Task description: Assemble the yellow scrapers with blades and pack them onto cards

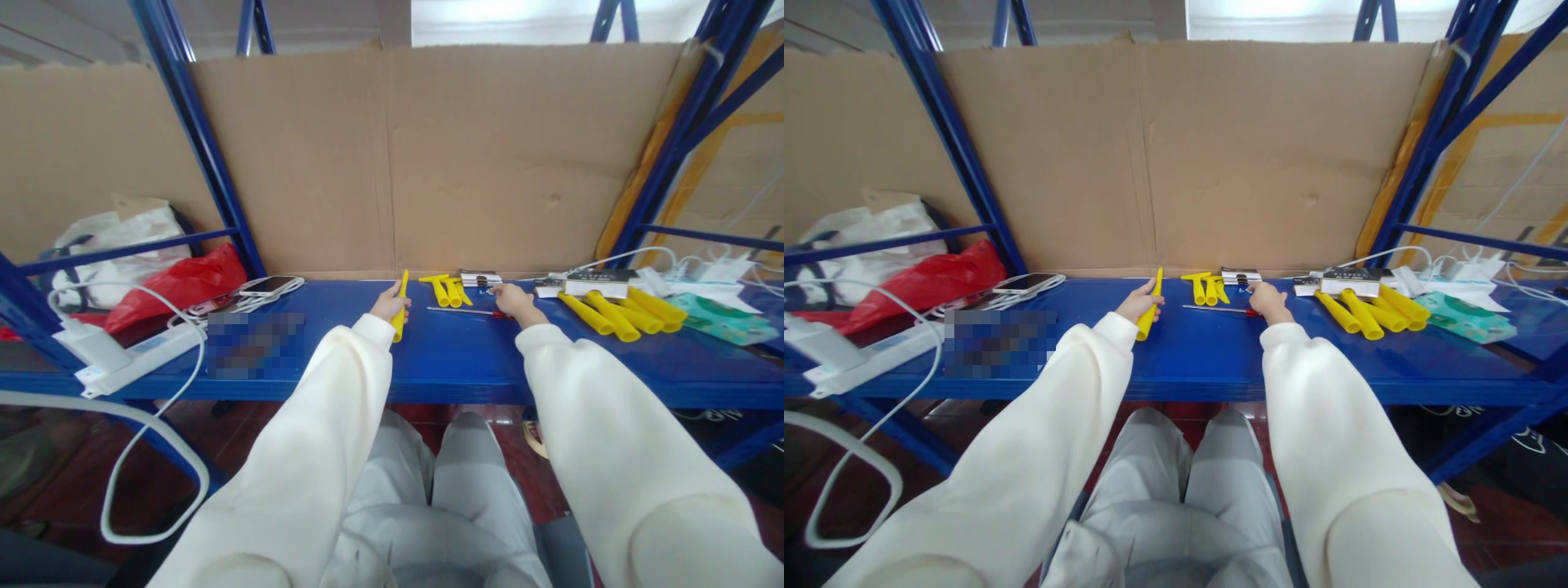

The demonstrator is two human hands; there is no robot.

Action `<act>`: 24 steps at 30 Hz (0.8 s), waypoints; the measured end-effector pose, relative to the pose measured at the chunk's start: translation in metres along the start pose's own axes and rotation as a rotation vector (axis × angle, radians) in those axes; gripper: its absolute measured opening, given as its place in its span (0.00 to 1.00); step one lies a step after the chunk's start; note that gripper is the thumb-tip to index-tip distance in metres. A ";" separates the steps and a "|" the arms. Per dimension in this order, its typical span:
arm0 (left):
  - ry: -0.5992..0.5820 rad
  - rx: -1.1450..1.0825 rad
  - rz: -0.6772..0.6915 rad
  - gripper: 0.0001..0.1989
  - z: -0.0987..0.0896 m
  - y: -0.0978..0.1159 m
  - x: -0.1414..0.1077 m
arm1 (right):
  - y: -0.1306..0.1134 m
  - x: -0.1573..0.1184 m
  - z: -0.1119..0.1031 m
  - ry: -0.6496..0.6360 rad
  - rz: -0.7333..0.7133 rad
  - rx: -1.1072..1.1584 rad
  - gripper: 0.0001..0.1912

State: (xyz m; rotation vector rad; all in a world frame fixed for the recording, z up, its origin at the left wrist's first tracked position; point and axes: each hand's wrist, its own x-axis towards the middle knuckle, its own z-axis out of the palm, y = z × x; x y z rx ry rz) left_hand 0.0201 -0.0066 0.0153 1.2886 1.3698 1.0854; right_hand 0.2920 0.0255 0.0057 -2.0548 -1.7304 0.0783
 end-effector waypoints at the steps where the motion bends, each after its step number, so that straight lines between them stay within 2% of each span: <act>1: -0.003 -0.024 0.001 0.43 0.001 0.000 -0.002 | 0.000 0.000 0.000 -0.003 0.003 -0.020 0.24; 10: -0.053 -0.160 -0.021 0.40 0.002 0.007 -0.012 | -0.004 0.003 -0.001 0.060 0.005 -0.132 0.23; 17: -0.084 -0.152 -0.008 0.39 0.001 0.008 -0.014 | 0.000 0.018 0.004 -0.046 0.030 -0.154 0.21; 24: -0.140 -0.159 -0.002 0.41 -0.001 0.004 -0.008 | 0.007 0.030 0.010 -0.061 0.020 -0.179 0.20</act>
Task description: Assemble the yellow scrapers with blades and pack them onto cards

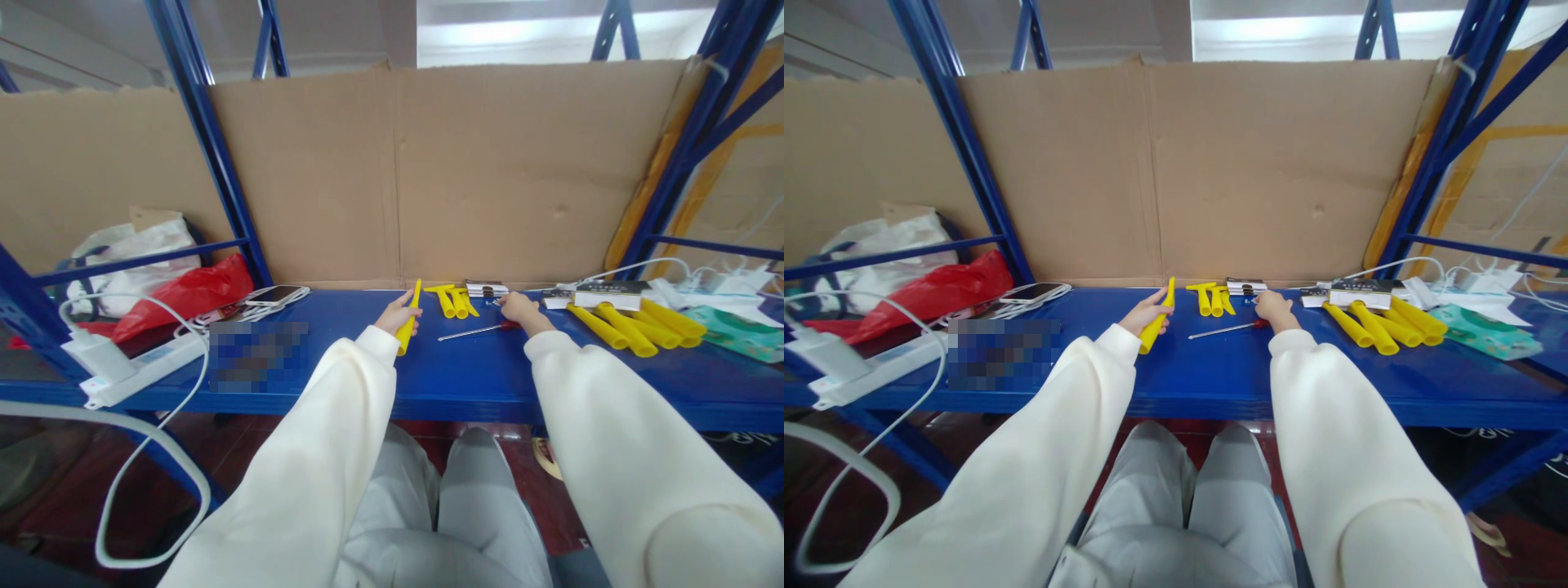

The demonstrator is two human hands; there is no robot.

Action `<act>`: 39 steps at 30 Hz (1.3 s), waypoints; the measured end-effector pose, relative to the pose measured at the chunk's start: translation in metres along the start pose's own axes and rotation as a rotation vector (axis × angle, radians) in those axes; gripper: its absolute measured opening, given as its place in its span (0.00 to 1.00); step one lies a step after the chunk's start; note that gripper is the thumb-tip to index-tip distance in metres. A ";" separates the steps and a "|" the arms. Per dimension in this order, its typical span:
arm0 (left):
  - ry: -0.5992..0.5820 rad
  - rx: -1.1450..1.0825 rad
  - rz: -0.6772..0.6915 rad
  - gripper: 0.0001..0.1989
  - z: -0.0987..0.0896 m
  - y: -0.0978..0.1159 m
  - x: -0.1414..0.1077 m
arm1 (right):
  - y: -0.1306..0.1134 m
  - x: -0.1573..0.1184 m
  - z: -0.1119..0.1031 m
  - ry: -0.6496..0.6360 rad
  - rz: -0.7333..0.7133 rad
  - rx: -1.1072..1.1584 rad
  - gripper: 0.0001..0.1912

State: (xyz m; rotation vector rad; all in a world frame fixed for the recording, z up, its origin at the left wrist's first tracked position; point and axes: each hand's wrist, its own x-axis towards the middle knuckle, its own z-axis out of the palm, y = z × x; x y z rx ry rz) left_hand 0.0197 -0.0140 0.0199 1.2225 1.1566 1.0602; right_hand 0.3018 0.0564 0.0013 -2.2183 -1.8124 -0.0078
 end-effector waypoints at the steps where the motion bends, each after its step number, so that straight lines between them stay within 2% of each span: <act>1: -0.009 0.004 0.001 0.41 0.000 0.000 0.000 | 0.000 0.001 0.000 -0.001 -0.004 -0.012 0.21; 11: -0.060 0.046 -0.037 0.40 0.002 0.002 -0.004 | 0.000 0.003 -0.003 -0.059 -0.017 -0.111 0.23; 19: -0.119 0.063 -0.041 0.42 0.000 0.002 -0.002 | -0.004 -0.007 -0.012 -0.025 -0.020 -0.097 0.17; 23: -0.152 0.045 -0.020 0.42 0.001 0.003 -0.004 | -0.006 -0.008 -0.013 -0.047 -0.014 -0.086 0.14; 31: -0.186 -0.012 0.027 0.43 0.003 0.003 -0.006 | -0.010 -0.006 -0.007 -0.041 -0.024 -0.103 0.16; 35: -0.235 -0.017 0.017 0.42 0.003 0.002 -0.005 | -0.017 -0.011 -0.007 -0.018 -0.125 0.005 0.12; 39: -0.317 -0.024 0.010 0.43 0.003 0.003 -0.007 | -0.036 -0.019 -0.006 0.101 -0.391 0.303 0.10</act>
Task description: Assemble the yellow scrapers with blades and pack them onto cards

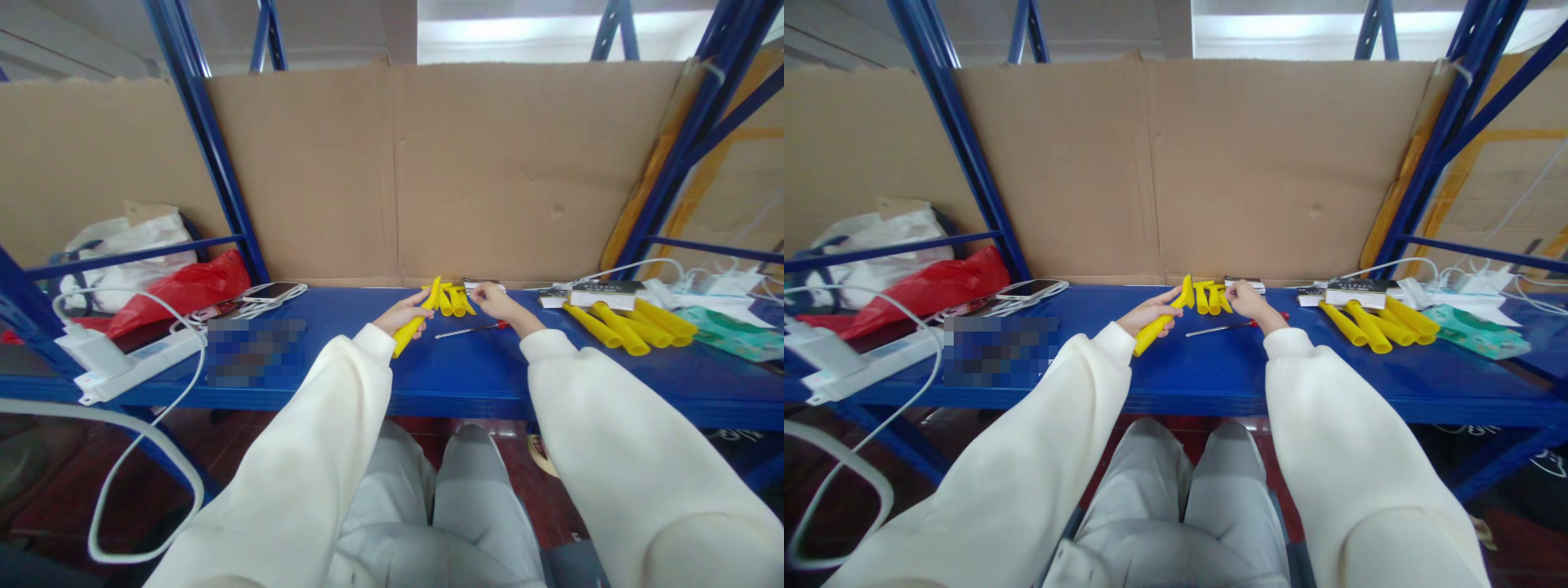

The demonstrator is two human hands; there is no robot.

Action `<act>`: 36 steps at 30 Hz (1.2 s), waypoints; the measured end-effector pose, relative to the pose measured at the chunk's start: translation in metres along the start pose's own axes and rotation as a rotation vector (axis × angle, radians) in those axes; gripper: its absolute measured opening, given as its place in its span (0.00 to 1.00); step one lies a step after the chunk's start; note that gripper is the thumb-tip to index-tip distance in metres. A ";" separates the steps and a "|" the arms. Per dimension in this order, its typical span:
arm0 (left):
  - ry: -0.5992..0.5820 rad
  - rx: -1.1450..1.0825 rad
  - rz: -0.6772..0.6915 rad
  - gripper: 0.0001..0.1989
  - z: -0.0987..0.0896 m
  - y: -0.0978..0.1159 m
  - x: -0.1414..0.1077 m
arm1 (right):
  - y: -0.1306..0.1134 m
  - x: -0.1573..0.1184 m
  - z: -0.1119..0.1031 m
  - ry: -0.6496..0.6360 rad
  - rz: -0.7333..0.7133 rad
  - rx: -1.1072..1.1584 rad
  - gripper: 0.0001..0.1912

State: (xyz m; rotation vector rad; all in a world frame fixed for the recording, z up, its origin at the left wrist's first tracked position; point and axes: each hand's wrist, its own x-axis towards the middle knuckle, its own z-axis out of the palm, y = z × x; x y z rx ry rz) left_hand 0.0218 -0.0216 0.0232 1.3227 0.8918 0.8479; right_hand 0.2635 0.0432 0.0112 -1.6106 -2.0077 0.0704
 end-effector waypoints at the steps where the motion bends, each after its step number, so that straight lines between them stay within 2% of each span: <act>1: -0.024 0.000 -0.006 0.43 0.001 0.001 -0.001 | -0.006 0.000 0.002 0.047 -0.076 0.074 0.09; 3: -0.072 -0.003 -0.020 0.44 0.002 0.002 -0.004 | -0.016 -0.001 0.008 0.109 -0.201 0.191 0.07; 6: -0.113 -0.014 -0.040 0.44 0.003 0.003 -0.006 | -0.026 -0.002 0.014 0.119 -0.343 0.300 0.05; 13: -0.153 -0.020 -0.043 0.44 0.001 0.001 -0.005 | -0.027 -0.006 0.022 0.138 -0.436 0.416 0.07; 23: -0.132 0.022 -0.061 0.45 0.000 -0.003 -0.003 | -0.028 -0.008 0.035 0.203 -0.418 0.425 0.04; 31: -0.107 0.020 -0.042 0.45 0.004 0.000 -0.007 | -0.030 -0.010 0.035 0.278 -0.415 0.432 0.06; 36: -0.121 0.018 -0.023 0.45 0.004 0.000 -0.007 | -0.027 -0.011 0.036 0.295 -0.333 0.490 0.09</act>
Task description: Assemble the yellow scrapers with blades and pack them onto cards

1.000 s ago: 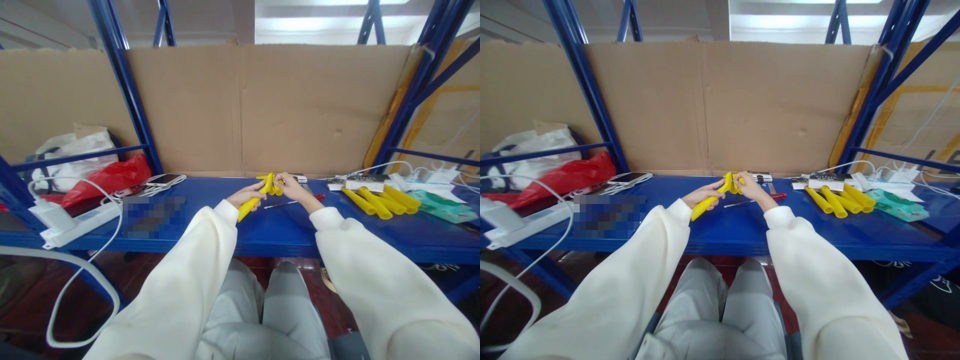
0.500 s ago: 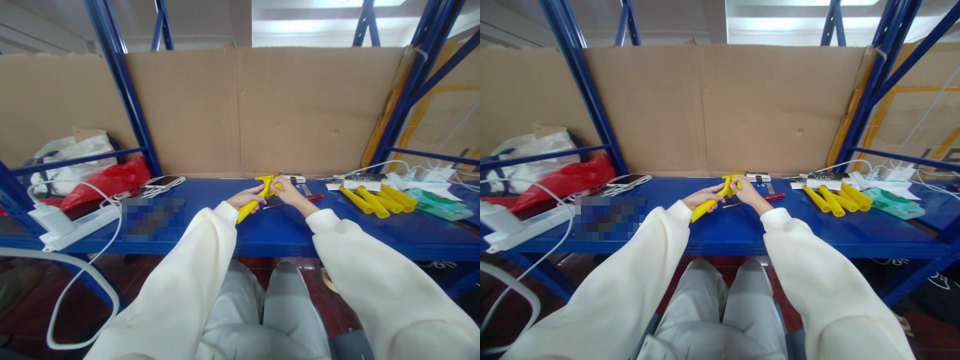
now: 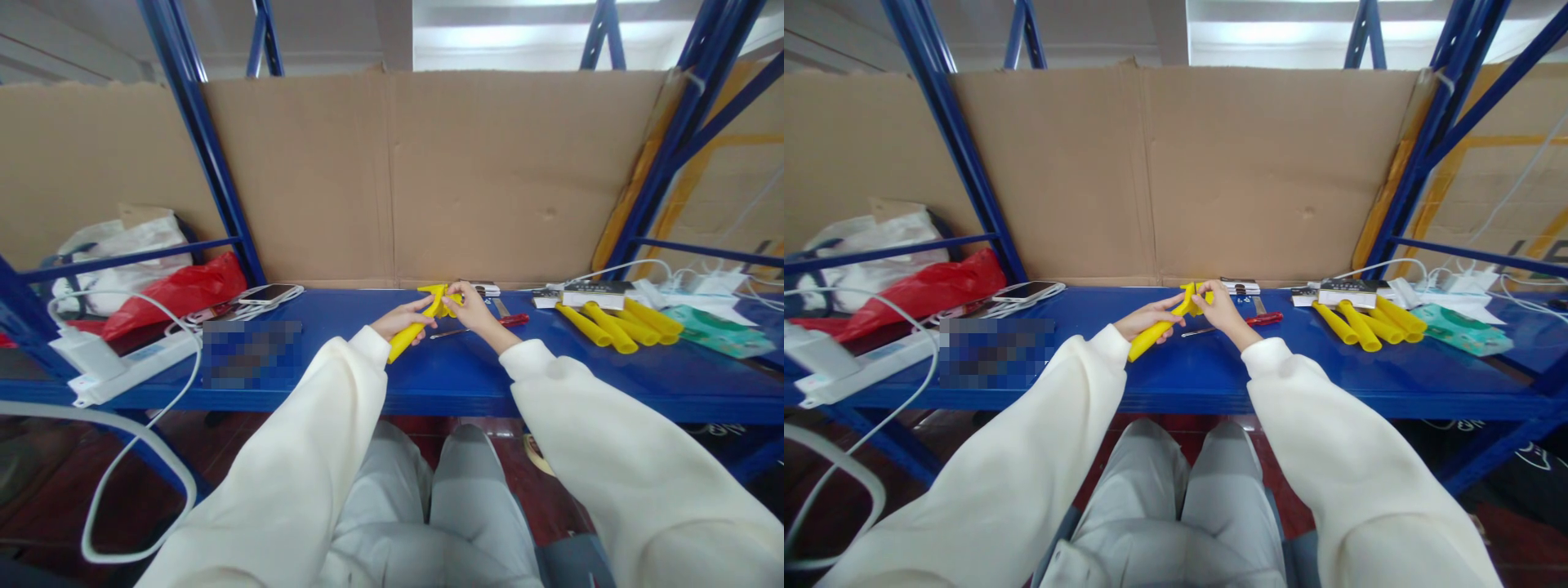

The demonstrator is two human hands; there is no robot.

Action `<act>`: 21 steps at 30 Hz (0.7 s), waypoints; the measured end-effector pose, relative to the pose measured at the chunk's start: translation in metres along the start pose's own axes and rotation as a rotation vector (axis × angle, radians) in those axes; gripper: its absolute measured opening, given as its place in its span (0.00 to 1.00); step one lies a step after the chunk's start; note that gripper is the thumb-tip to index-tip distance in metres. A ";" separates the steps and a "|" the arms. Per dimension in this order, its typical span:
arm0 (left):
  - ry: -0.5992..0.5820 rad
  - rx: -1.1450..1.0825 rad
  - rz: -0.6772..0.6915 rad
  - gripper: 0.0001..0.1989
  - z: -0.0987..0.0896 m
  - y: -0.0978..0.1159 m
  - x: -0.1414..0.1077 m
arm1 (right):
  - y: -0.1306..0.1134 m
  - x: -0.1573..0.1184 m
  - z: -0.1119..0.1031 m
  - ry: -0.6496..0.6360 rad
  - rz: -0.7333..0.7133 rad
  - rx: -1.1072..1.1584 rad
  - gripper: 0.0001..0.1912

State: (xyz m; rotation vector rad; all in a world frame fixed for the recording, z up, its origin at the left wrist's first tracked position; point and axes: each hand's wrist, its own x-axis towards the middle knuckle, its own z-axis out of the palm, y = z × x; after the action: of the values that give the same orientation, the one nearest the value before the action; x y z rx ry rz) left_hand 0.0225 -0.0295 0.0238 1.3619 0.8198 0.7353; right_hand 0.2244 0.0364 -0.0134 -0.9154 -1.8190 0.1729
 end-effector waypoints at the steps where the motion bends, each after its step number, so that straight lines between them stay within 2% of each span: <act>1: -0.002 0.002 0.004 0.45 0.000 0.000 0.000 | 0.000 -0.001 0.000 0.007 0.022 0.015 0.11; 11: -0.017 0.052 0.022 0.42 0.002 0.001 -0.004 | 0.000 -0.001 -0.004 -0.129 0.079 0.144 0.18; 21: -0.012 -0.015 0.072 0.44 0.003 -0.001 -0.002 | -0.009 -0.002 -0.007 -0.124 0.092 0.227 0.26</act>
State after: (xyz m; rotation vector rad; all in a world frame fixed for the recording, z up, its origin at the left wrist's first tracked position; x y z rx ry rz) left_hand 0.0244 -0.0331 0.0226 1.3873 0.7578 0.7874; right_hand 0.2255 0.0266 -0.0072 -0.8426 -1.8271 0.4941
